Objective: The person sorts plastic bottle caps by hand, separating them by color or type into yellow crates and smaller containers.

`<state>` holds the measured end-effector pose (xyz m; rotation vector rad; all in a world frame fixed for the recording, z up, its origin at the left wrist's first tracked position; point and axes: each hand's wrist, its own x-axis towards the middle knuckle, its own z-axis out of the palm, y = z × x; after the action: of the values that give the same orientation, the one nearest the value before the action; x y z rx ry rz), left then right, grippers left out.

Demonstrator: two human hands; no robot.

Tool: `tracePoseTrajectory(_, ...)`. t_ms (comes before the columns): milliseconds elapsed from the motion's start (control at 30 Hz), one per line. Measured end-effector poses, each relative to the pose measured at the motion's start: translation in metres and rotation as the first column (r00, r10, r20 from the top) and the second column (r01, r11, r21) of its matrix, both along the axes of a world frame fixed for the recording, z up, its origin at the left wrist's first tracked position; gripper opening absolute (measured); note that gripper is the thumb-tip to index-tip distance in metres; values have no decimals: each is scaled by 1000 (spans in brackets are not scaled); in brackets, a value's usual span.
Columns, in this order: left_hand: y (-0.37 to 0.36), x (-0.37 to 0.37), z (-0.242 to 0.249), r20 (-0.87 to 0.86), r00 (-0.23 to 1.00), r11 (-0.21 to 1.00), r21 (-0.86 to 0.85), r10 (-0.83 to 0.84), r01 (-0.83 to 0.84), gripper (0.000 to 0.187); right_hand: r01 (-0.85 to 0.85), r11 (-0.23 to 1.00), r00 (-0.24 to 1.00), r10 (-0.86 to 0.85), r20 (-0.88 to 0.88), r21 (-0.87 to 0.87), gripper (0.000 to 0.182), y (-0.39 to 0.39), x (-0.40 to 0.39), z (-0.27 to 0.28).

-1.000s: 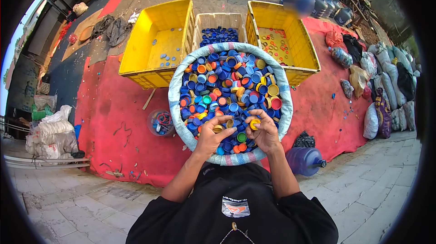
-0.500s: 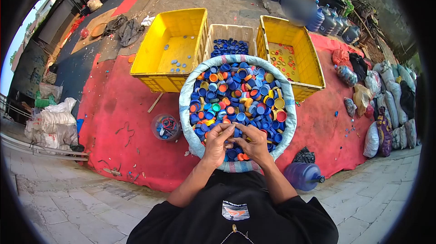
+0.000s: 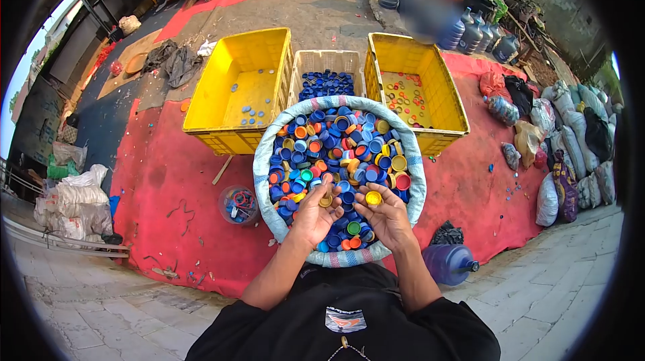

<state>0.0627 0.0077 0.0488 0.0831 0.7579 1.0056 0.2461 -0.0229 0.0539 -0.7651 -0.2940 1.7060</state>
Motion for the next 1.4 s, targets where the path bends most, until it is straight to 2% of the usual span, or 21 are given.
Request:
tracePoseTrajectory(167, 24, 57, 7, -48, 980, 981, 37, -191, 193, 17, 117, 993, 984, -120, 129, 34, 37, -8, 38, 11)
tracePoseTrajectory(267, 43, 102, 13, -37, 962, 963, -17, -270, 269, 21, 253, 967, 967, -253, 5, 29, 36, -9, 69, 6)
tracePoseTrajectory(300, 53, 118, 11, -2, 957, 957, -24, -291, 290, 23, 324, 946, 946, -324, -15, -6, 27, -6, 80, 3)
tracePoseTrajectory(400, 102, 173, -1, 65, 954, 955, -34, -293, 296, 29, 493, 869, 870, -492, 42, -30, 23, 33, 117, -5)
tracePoseTrajectory(467, 160, 216, -7, 107, 958, 963, 50, -267, 263, 43, 502, 864, 861, -503, -77, -31, 26, 95, 151, -4)
tracePoseTrajectory(533, 205, 240, 26, 209, 965, 987, 5, -156, 158, 73, 393, 906, 906, -354, -230, 154, 34, 160, 189, -16)
tracePoseTrajectory(600, 223, 238, 45, 81, 995, 998, 5, -58, 58, 99, 482, 859, 870, -492, -17, -170, 35, 195, 205, -16)
tracePoseTrajectory(667, 218, 214, 51, -28, 997, 991, 115, -66, 68, 110, 526, 850, 849, -523, 79, -28, 45, 175, 207, -23)
tracePoseTrajectory(700, 211, 194, 50, -138, 986, 966, 230, -89, 119, 101, 529, 847, 839, -531, 120, 48, 50, 165, 205, -24)
tracePoseTrajectory(733, 208, 171, 36, -170, 984, 942, 319, -50, 103, 68, 507, 856, 829, -516, 217, 99, 55, 148, 199, -18)
tracePoseTrajectory(800, 189, 123, 23, -130, 991, 929, 369, 8, 41, 31, 505, 857, 804, -511, 304, 104, 60, 112, 189, -31)
tracePoseTrajectory(833, 173, 105, 25, -171, 983, 938, 347, 71, -8, 24, 537, 841, 794, -529, 299, 63, 61, 99, 184, -42)
tracePoseTrajectory(867, 157, 89, 27, -211, 969, 944, 326, 126, -51, 20, 482, 866, 724, -480, 495, 134, 57, 84, 175, -47)
tracePoseTrajectory(933, 127, 67, 24, -252, 941, 950, 271, 225, -154, 22, 327, 916, 455, -368, 811, 232, 50, 55, 156, -47)
tracePoseTrajectory(1000, 103, 41, 7, -245, 927, 936, 284, 283, -210, 27, 307, 914, 357, -370, 857, 267, 43, 35, 132, -35)
tracePoseTrajectory(1033, 89, 33, 2, -238, 921, 927, 294, 309, -235, 33, 235, 912, 137, -372, 918, 335, 41, 29, 125, -40)
tracePoseTrajectory(1100, 64, 25, 11, -312, 883, 926, 262, 349, -273, 47, 105, 915, -1, -391, 921, 389, 39, 19, 111, -34)
tracePoseTrajectory(1133, 54, 15, -1, -300, 892, 919, 307, 339, -246, 44, 38, 912, -71, -406, 911, 409, 38, 16, 103, -29)
tracePoseTrajectory(1267, 15, -4, -15, -341, 845, 892, 339, 412, -298, 27, -106, 897, -248, -443, 862, 430, 32, 12, 72, -22)
tracePoseTrajectory(1300, 8, -7, -15, -373, 829, 891, 349, 417, -291, 25, -140, 875, -340, -483, 807, 464, 31, 12, 64, -20)
tracePoseTrajectory(1400, -12, -20, -19, -428, 808, 887, 398, 405, -234, 27, -163, 882, -280, -471, 836, 442, 30, 13, 47, -28)
